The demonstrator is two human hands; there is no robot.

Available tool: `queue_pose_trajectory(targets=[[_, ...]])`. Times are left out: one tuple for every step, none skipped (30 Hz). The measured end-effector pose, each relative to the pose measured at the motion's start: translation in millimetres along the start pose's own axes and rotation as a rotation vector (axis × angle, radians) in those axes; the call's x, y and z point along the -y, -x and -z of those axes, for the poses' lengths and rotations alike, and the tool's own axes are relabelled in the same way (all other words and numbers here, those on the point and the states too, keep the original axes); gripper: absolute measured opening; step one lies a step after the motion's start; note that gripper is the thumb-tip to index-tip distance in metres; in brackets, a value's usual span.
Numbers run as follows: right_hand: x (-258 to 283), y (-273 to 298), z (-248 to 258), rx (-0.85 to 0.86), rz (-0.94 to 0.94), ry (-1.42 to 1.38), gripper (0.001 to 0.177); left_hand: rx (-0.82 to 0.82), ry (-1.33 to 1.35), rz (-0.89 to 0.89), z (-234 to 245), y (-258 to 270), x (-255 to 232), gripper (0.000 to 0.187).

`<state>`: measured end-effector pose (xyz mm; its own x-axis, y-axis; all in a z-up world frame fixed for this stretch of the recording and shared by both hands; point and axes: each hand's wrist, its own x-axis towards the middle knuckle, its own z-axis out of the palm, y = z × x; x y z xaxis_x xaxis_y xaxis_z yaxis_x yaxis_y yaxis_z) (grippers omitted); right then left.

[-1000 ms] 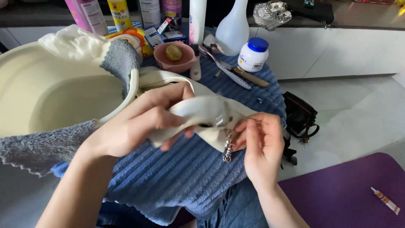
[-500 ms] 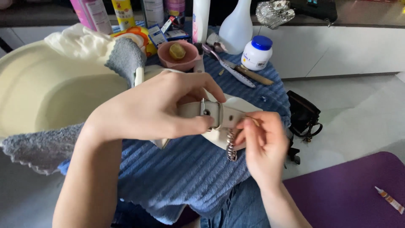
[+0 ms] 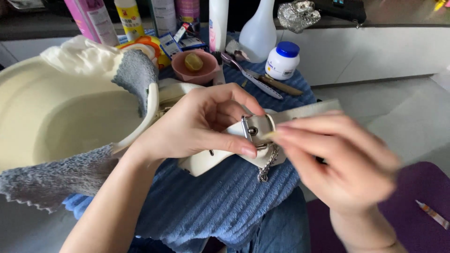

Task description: Cleaning a white leather bag by wiping the strap, buckle, and chain with cleaning cloths.

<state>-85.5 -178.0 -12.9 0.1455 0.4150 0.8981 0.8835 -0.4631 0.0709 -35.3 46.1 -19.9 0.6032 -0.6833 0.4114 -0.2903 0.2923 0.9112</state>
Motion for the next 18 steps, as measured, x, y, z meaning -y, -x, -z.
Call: queue_pose_trajectory(targets=[[-1,-4,0,0.005,-0.003,0.004,0.011,0.003,0.007,-0.001,-1,0,2,0.043],[-2,-8,-1,0.053,0.066,0.025,0.009,-0.015,-0.017,-0.013,-2,0,2,0.041],[-3,-13,-1,0.103,0.135,0.045,0.008,-0.034,-0.04,-0.026,-3,-1,3,0.039],[-3,-16,1,0.104,0.138,0.048,0.008,-0.033,-0.039,-0.031,-3,-1,3,0.039],[-2,-18,4,0.127,0.161,0.091,0.008,-0.039,-0.062,-0.038,-3,-2,3,0.04],[-1,-20,6,0.15,0.182,0.131,0.009,-0.047,-0.083,-0.042,-4,-1,3,0.041],[-1,-22,7,0.152,0.184,0.132,0.009,-0.048,-0.082,-0.044,-3,-1,3,0.041],[0,-24,8,0.184,0.193,0.107,0.007,-0.056,-0.121,-0.052,-3,-1,4,0.039],[0,-26,8,0.216,0.203,0.082,0.005,-0.064,-0.16,-0.06,-2,-1,4,0.038],[0,-26,9,0.217,0.202,0.083,0.005,-0.063,-0.159,-0.06,-1,-1,5,0.038],[-1,-27,9,0.258,0.212,0.054,0.006,-0.073,-0.168,-0.066,0,-1,7,0.038],[-1,-27,10,0.302,0.22,0.026,0.01,-0.083,-0.176,-0.073,1,-2,9,0.038],[-2,-28,10,0.305,0.218,0.027,0.01,-0.083,-0.171,-0.073,0,-2,10,0.038],[-3,-28,10,0.312,0.254,0.044,0.009,-0.093,-0.187,-0.088,0,-2,9,0.037],[-4,-29,11,0.318,0.29,0.06,0.01,-0.104,-0.202,-0.103,-1,-2,9,0.036],[-4,-29,13,0.317,0.29,0.062,0.01,-0.102,-0.202,-0.103,0,-2,9,0.036],[-3,-29,16,0.349,0.287,0.071,0.01,-0.1,-0.194,-0.096,0,-2,10,0.037],[-2,-29,18,0.383,0.283,0.077,0.012,-0.099,-0.185,-0.087,0,-2,11,0.038]])
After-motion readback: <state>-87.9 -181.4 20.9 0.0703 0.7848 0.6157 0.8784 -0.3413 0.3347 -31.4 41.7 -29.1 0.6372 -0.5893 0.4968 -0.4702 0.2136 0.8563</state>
